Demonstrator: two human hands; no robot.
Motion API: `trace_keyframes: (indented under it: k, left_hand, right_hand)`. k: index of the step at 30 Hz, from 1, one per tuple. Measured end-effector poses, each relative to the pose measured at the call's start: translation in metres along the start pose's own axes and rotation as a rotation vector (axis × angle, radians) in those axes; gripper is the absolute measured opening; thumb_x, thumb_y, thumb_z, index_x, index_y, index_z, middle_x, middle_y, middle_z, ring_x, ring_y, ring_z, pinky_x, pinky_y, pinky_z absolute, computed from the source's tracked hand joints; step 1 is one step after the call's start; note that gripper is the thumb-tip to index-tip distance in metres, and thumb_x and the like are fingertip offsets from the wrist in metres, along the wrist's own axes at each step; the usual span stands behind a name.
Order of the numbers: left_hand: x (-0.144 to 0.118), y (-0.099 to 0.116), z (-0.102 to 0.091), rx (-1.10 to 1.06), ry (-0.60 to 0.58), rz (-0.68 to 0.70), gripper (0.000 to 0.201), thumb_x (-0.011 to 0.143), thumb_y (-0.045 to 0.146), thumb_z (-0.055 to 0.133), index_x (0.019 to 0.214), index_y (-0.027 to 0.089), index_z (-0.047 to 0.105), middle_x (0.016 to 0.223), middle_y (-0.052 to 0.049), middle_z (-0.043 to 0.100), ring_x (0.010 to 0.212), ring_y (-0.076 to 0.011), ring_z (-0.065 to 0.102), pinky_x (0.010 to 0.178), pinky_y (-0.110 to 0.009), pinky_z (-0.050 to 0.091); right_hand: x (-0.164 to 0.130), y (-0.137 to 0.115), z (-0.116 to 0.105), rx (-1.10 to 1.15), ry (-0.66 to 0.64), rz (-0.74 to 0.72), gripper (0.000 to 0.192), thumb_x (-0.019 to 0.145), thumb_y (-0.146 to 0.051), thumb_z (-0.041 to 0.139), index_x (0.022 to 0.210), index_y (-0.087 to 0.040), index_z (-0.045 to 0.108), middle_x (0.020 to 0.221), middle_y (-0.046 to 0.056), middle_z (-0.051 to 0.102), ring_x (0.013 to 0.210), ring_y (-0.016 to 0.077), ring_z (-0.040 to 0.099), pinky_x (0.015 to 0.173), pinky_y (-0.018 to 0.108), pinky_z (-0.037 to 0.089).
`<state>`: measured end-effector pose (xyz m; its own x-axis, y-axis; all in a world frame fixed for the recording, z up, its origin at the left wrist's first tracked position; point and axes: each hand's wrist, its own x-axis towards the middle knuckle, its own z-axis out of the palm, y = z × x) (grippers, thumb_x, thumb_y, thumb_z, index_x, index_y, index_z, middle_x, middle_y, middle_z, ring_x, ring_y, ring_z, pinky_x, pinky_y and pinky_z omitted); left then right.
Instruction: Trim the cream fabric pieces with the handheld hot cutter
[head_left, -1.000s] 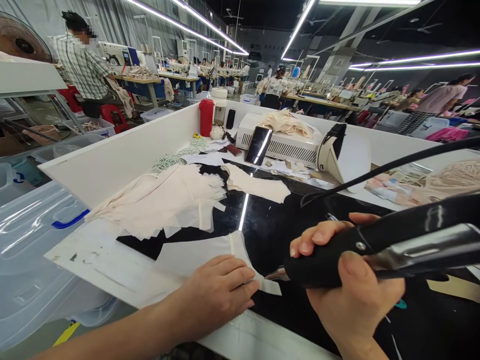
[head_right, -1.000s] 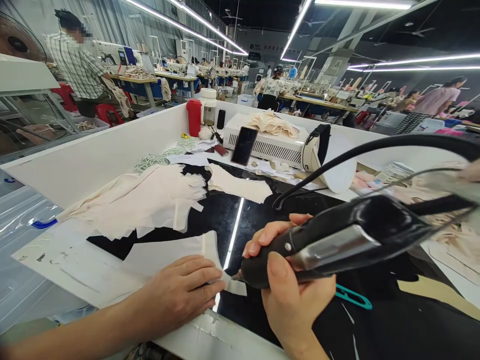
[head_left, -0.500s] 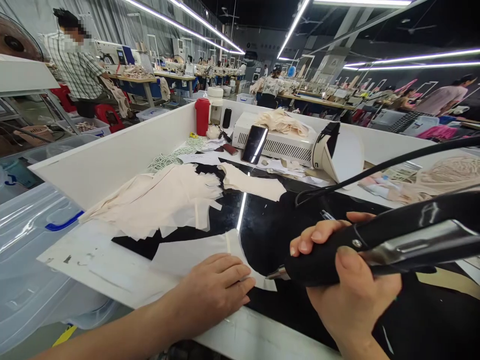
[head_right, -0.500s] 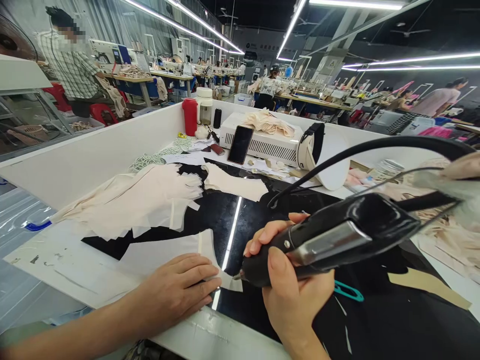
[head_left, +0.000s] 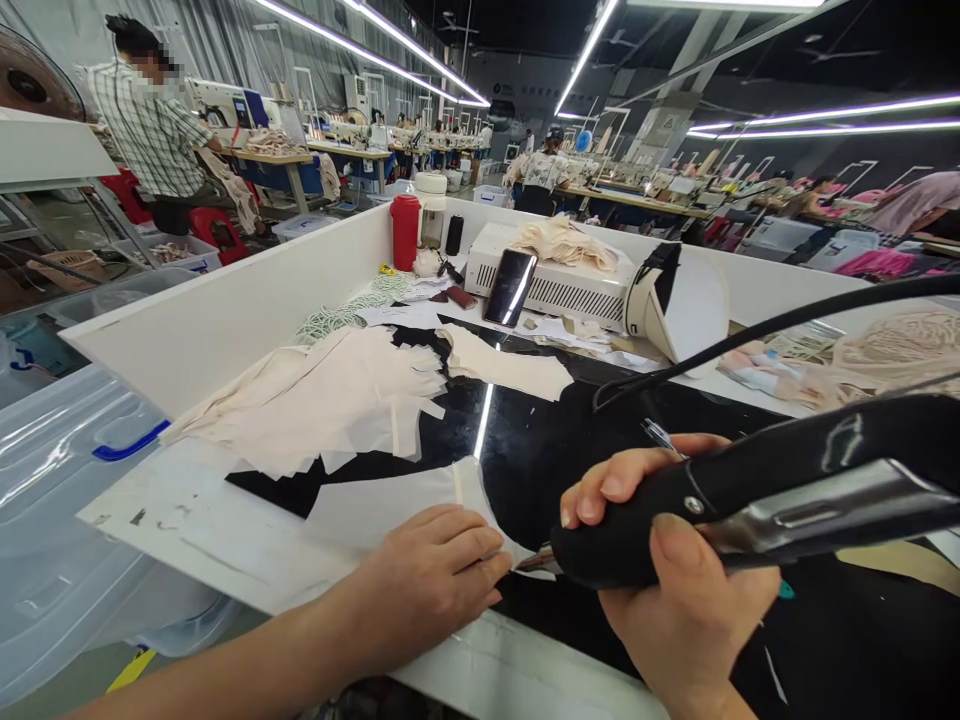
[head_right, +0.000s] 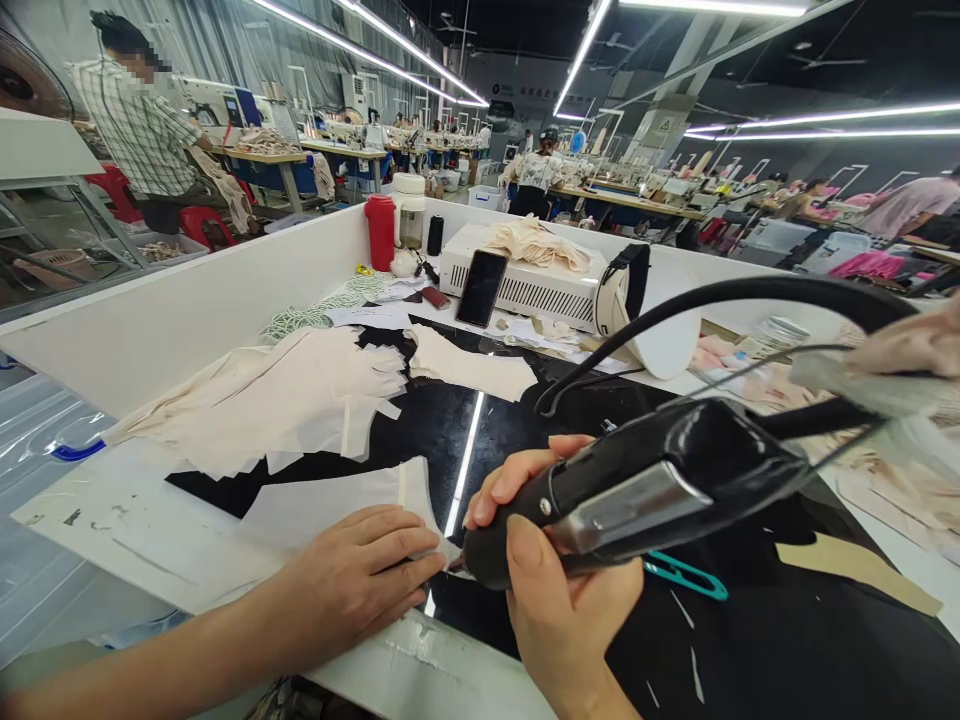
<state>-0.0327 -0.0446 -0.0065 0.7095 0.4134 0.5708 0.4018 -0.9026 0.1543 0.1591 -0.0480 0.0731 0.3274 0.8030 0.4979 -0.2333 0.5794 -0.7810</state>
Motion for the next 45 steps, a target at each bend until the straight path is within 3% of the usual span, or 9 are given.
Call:
trace_keyframes:
  k: [7, 16, 24, 28, 32, 38, 40, 45]
  left_hand:
    - [-0.001, 0.000, 0.000, -0.013, -0.016, 0.005, 0.017, 0.116, 0.020, 0.058, 0.124, 0.012, 0.070, 0.118, -0.010, 0.079, 0.113, -0.0247, 0.075, 0.105, -0.041, 0.066]
    - [0.000, 0.001, -0.001, -0.018, 0.000, -0.001, 0.019, 0.117, 0.020, 0.055, 0.124, 0.013, 0.071, 0.118, -0.009, 0.080, 0.111, -0.0244, 0.077, 0.103, -0.041, 0.068]
    - [-0.003, -0.013, -0.024, 0.020, 0.018, -0.039, 0.025, 0.121, 0.021, 0.049, 0.126, 0.013, 0.072, 0.121, -0.010, 0.081, 0.117, -0.0213, 0.078, 0.108, -0.036, 0.066]
    - [-0.005, -0.019, -0.034, 0.048, -0.015, -0.038, 0.028, 0.121, 0.020, 0.046, 0.122, 0.015, 0.073, 0.114, -0.008, 0.081, 0.107, -0.0193, 0.078, 0.098, -0.033, 0.067]
    - [-0.003, -0.010, -0.032, 0.014, -0.059, -0.027, 0.029, 0.120, 0.018, 0.044, 0.119, 0.015, 0.073, 0.109, -0.008, 0.079, 0.099, -0.0201, 0.076, 0.089, -0.034, 0.067]
    - [0.006, -0.005, -0.030, -0.194, -0.175, -0.179, 0.018, 0.114, 0.019, 0.057, 0.114, 0.022, 0.075, 0.104, -0.003, 0.075, 0.086, -0.0173, 0.074, 0.078, -0.028, 0.065]
    - [0.017, -0.013, -0.034, -0.191, -0.185, -0.173, 0.020, 0.114, 0.017, 0.056, 0.120, 0.023, 0.074, 0.109, -0.004, 0.076, 0.090, -0.0175, 0.075, 0.083, -0.028, 0.066]
    - [0.053, -0.045, -0.034, -0.160, -0.304, 0.017, 0.033, 0.112, 0.018, 0.068, 0.144, 0.015, 0.064, 0.140, -0.012, 0.074, 0.137, -0.0255, 0.068, 0.120, -0.044, 0.059]
  right_hand:
    - [0.002, -0.005, -0.009, 0.001, 0.081, -0.013, 0.046, 0.079, -0.039, 0.099, 0.114, -0.028, 0.070, 0.075, -0.005, 0.069, 0.057, 0.0164, 0.064, 0.048, 0.030, 0.061]
    - [0.000, -0.004, -0.010, -0.024, 0.058, -0.001, 0.043, 0.084, -0.039, 0.097, 0.115, -0.028, 0.070, 0.077, -0.004, 0.070, 0.058, 0.0159, 0.066, 0.050, 0.029, 0.060]
    - [0.016, 0.004, -0.024, -0.049, 0.053, -0.049, 0.043, 0.081, -0.038, 0.098, 0.114, -0.028, 0.071, 0.078, -0.004, 0.070, 0.059, 0.0175, 0.068, 0.051, 0.032, 0.063]
    - [0.033, 0.017, -0.035, -0.099, 0.102, -0.074, 0.040, 0.085, -0.036, 0.093, 0.115, -0.030, 0.068, 0.080, -0.006, 0.070, 0.059, 0.0170, 0.068, 0.053, 0.033, 0.063]
    - [0.050, 0.030, -0.038, -0.110, 0.114, -0.091, 0.043, 0.084, -0.038, 0.093, 0.116, -0.030, 0.065, 0.081, -0.008, 0.071, 0.058, 0.0156, 0.067, 0.053, 0.032, 0.061]
    - [0.056, 0.036, -0.031, -0.071, 0.075, -0.090, 0.040, 0.088, -0.040, 0.093, 0.113, -0.028, 0.065, 0.082, -0.008, 0.072, 0.060, 0.0142, 0.067, 0.056, 0.031, 0.061]
    - [0.053, 0.036, -0.028, -0.059, 0.067, -0.084, 0.036, 0.089, -0.038, 0.091, 0.111, -0.028, 0.065, 0.083, -0.007, 0.073, 0.060, 0.0142, 0.067, 0.057, 0.031, 0.062]
    - [0.046, 0.034, -0.019, -0.067, 0.059, -0.054, 0.027, 0.088, -0.030, 0.085, 0.104, -0.028, 0.063, 0.083, -0.008, 0.074, 0.059, 0.0131, 0.067, 0.056, 0.030, 0.061]
